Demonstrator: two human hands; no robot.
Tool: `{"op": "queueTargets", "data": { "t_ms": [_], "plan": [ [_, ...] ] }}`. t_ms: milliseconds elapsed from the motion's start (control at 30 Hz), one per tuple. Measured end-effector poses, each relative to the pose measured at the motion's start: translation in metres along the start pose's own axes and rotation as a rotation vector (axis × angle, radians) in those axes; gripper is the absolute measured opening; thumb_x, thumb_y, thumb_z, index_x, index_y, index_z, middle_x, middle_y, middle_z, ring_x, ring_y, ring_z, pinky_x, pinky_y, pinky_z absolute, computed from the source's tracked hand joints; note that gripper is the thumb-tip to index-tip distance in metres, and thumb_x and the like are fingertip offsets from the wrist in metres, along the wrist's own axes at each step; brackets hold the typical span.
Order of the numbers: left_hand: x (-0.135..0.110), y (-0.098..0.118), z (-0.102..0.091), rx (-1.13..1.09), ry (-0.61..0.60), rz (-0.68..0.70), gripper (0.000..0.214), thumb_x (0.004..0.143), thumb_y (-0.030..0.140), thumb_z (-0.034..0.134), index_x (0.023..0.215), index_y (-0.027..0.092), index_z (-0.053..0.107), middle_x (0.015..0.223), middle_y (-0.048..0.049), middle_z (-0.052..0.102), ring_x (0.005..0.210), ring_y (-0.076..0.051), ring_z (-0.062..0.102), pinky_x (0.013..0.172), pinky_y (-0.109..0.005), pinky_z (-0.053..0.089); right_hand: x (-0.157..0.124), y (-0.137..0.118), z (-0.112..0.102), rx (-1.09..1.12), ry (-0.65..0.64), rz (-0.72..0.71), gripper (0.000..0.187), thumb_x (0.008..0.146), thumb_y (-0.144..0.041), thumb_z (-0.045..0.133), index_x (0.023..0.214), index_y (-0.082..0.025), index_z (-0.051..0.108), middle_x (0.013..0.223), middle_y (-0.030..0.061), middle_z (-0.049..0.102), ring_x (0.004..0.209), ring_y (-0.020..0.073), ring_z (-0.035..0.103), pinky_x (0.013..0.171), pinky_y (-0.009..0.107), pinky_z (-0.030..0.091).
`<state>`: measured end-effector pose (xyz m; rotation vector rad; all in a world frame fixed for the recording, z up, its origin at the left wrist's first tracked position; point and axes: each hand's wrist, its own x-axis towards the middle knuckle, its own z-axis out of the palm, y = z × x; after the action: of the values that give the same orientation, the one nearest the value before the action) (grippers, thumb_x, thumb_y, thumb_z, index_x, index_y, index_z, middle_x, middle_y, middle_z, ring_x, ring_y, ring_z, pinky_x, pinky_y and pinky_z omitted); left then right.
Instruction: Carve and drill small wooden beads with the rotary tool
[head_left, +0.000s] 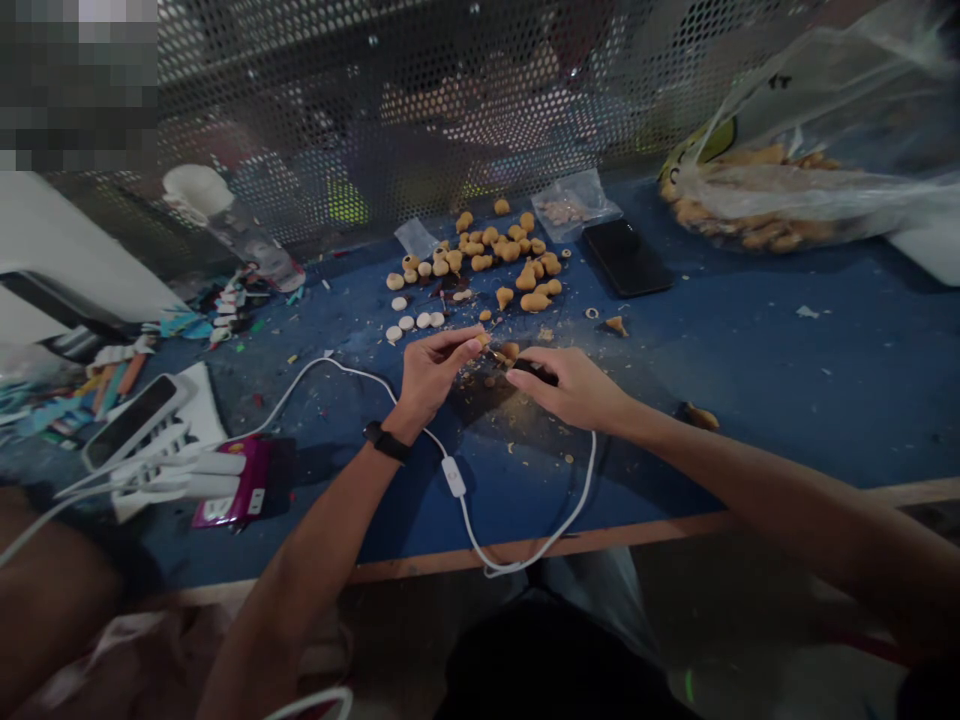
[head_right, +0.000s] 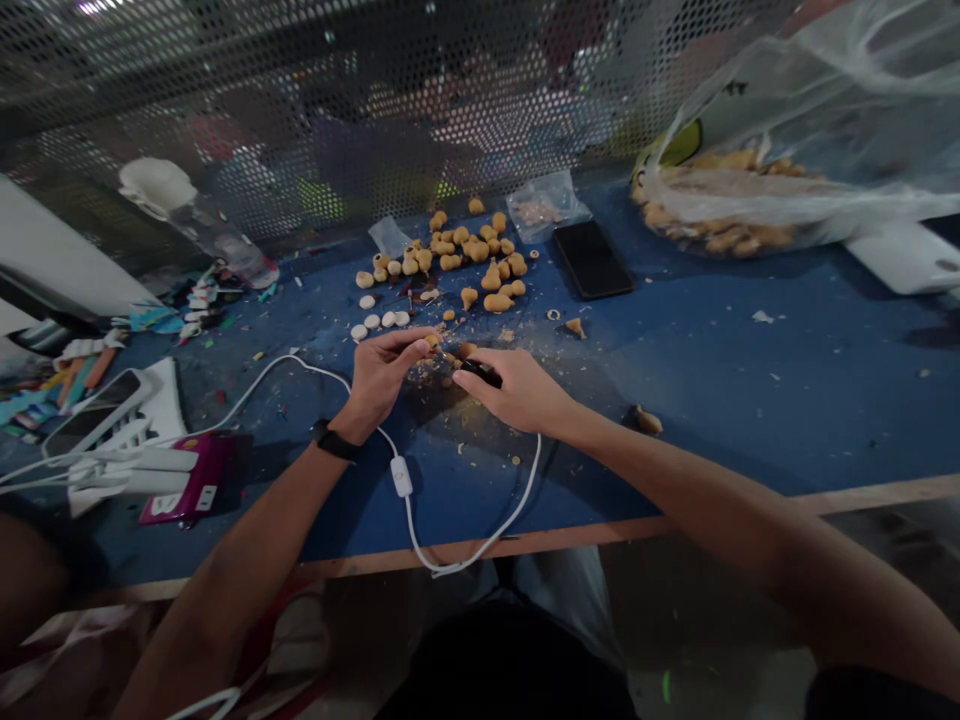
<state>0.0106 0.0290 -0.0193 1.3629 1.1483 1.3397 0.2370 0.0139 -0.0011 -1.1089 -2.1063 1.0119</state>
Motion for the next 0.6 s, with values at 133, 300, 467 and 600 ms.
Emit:
{"op": "queueTargets", "data": {
  "t_ms": [133, 300, 467, 600],
  "plan": [
    [0.0002, 0.0001, -0.0002, 0.01, 0.007, 0.0, 0.038, 0.075, 0.052, 0.089, 0.099, 0.022, 0.086, 0.108, -0.0099, 0.084, 0.09, -0.021, 0.078, 0.089, -0.037, 0.062, 0.0001, -0.0014, -0.0002, 0.005, 0.005, 0.001, 0.036, 0.103, -0.049, 0.053, 0.083, -0.02, 0.06, 0.061, -0.0028, 0.056, 0.054, 0.0132, 0.05, 0.057, 0.031, 0.03],
    [-0.0005, 0.0012, 0.0003, 0.002, 0.013, 0.003, 0.037, 0.075, 0.052, 0.09, 0.097, 0.022, 0.086, 0.108, -0.01, 0.084, 0.088, -0.02, 0.078, 0.088, -0.036, 0.062, 0.0001, -0.0013, -0.0006, 0.01, 0.016, -0.004, 0.036, 0.102, -0.049, 0.052, 0.082, -0.02, 0.059, 0.063, -0.0025, 0.056, 0.055, 0.0128, 0.05, 0.057, 0.03, 0.031],
    [-0.0009, 0.0006, 0.0006, -0.007, 0.01, 0.001, 0.038, 0.075, 0.051, 0.09, 0.098, 0.021, 0.086, 0.107, -0.0102, 0.084, 0.088, -0.02, 0.078, 0.088, -0.037, 0.062, 0.0001, -0.0001, -0.0003, 0.005, -0.003, 0.0, 0.037, 0.103, -0.05, 0.052, 0.082, -0.02, 0.059, 0.06, -0.0036, 0.054, 0.053, 0.0121, 0.048, 0.056, 0.03, 0.029],
    [-0.0004, -0.0001, 0.0002, -0.001, 0.007, 0.003, 0.037, 0.076, 0.051, 0.09, 0.098, 0.022, 0.086, 0.108, -0.0103, 0.084, 0.088, -0.02, 0.078, 0.088, -0.037, 0.062, 0.0003, -0.0002, 0.0003, -0.004, 0.006, -0.006, 0.036, 0.103, -0.049, 0.052, 0.082, -0.02, 0.058, 0.061, -0.0035, 0.053, 0.054, 0.0122, 0.048, 0.057, 0.03, 0.029]
  ]
}}
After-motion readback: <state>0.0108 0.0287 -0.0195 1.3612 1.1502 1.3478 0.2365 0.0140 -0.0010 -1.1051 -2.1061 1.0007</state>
